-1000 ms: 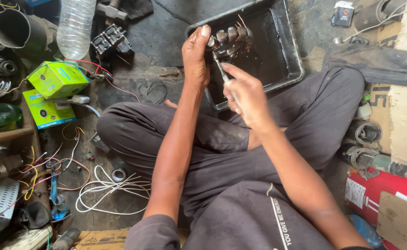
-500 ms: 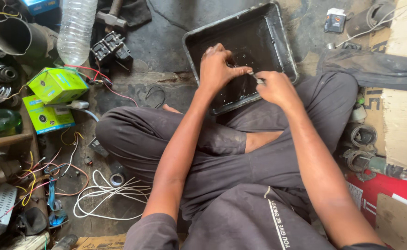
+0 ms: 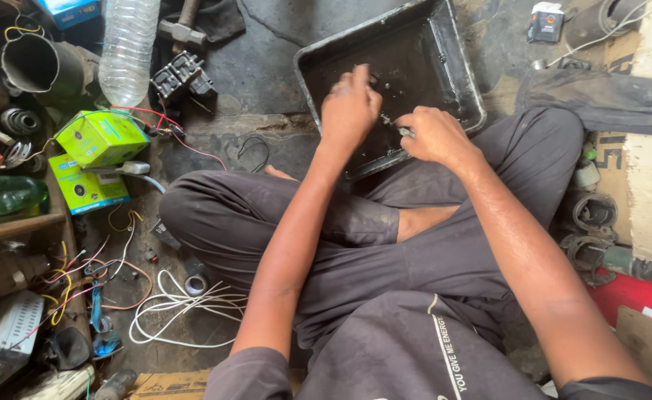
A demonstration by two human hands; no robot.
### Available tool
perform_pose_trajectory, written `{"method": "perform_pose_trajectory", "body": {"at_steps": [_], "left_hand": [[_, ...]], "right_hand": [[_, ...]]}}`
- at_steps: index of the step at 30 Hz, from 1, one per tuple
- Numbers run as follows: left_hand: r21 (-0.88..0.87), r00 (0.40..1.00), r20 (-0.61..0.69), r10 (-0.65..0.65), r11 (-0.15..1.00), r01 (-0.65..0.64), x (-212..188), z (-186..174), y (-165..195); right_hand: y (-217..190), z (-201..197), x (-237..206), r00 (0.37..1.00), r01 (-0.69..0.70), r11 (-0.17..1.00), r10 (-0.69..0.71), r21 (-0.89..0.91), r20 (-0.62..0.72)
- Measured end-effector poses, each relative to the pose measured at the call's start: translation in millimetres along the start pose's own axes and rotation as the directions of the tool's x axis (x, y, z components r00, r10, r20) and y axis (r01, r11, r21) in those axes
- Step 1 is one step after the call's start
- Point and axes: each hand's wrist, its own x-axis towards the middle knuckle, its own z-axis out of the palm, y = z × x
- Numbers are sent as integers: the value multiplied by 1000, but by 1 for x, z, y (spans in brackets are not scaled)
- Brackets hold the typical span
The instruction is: The person sits on the floor with a black tray and scrubs a copper-wound motor stator with a brush, turning it to clean different sides. They then pour liquid from a large plastic bottle over the stator and smaller motor parts in the tray, continuing to turn and rinse the components.
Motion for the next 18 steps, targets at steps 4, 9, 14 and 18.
{"method": "perform_pose_trajectory", "body": {"at_steps": [4, 9, 14, 18], "left_hand": [[-216, 984, 4, -177, 961, 174, 8, -11, -4], [-706, 902, 80, -425, 614, 352, 12, -30, -5], [-980, 919, 114, -377, 112, 167, 20, -36, -11], [-998, 916, 60, -396, -5, 63, 17, -40, -13]], "right_hand": [[1, 5, -1, 972, -74, 997, 65, -31, -225], [-21, 0, -12, 990, 33, 998, -39, -44, -134], [-55, -51, -47, 961, -10, 972, 74, 236, -266], [-95, -67, -71, 885, 210, 922, -38, 324, -465]]}}
